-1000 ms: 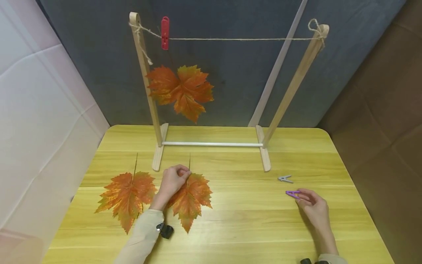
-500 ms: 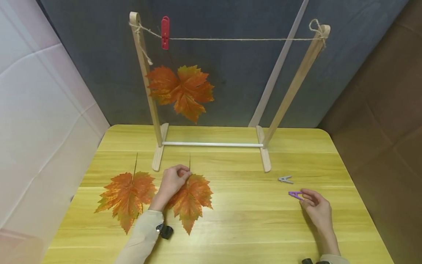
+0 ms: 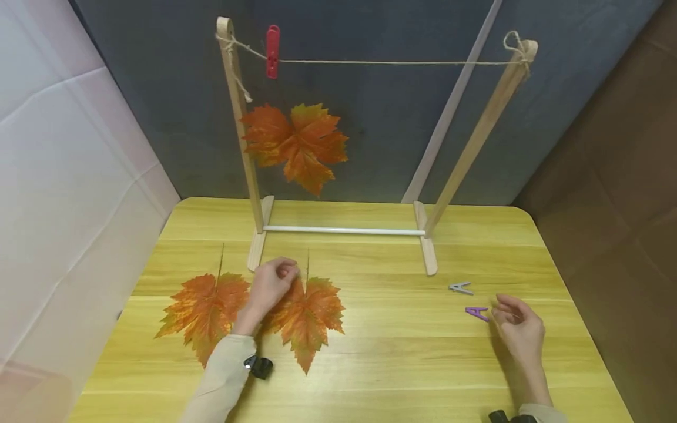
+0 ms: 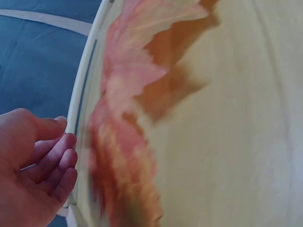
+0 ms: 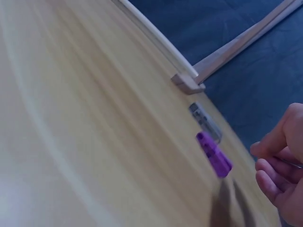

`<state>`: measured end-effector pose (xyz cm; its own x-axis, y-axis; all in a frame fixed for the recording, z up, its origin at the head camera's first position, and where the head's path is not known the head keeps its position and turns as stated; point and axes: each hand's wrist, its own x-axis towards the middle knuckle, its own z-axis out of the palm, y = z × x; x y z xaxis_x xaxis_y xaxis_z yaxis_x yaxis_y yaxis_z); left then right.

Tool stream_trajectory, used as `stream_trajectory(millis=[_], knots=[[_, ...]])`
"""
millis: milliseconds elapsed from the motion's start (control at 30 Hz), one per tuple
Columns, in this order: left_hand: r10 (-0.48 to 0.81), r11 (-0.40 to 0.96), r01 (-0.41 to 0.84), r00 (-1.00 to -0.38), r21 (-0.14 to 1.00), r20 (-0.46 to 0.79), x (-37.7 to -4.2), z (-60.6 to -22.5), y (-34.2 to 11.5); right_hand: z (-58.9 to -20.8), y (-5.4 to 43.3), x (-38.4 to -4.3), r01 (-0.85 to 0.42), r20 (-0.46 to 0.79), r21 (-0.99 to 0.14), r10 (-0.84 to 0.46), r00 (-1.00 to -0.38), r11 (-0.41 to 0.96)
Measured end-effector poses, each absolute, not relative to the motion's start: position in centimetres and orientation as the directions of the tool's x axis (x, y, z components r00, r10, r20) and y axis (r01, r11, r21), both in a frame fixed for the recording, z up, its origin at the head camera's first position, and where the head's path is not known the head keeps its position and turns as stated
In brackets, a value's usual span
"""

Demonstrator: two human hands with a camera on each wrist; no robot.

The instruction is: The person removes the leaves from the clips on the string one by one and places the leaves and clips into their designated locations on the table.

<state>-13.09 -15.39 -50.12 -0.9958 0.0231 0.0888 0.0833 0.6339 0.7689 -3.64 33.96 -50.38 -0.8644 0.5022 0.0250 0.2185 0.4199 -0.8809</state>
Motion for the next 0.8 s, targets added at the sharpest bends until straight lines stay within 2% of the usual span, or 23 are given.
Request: stream_trajectory(millis=[167, 433, 567, 800], knots=[[0.018, 0.634, 0.105, -0.992, 0.766, 0.121, -13.0, -49.1, -16.4, -49.0, 33.4, -4.0, 0.209, 0.031, -0.878, 0.488, -0.872, 0.431], [0.03, 0.606, 0.071, -0.997, 0.792, 0.066, -12.8, -47.8, -17.5, -46.5, 32.0, -5.0, 0.115, 0.09, -0.889, 0.415, -0.905, 0.444], [0.029, 0.602, 0.046, -0.999, 0.797, 0.036, -12.5, -47.3, -18.0, -45.0, 31.3, -5.6, 0.038, 0.143, -0.893, 0.363, -0.921, 0.449], [0.016, 0.592, 0.076, -0.996, 0.802, 0.083, -12.2, -45.4, -19.4, -41.8, 29.5, -6.9, -0.13, 0.269, -0.896, 0.287, -0.919, 0.426]])
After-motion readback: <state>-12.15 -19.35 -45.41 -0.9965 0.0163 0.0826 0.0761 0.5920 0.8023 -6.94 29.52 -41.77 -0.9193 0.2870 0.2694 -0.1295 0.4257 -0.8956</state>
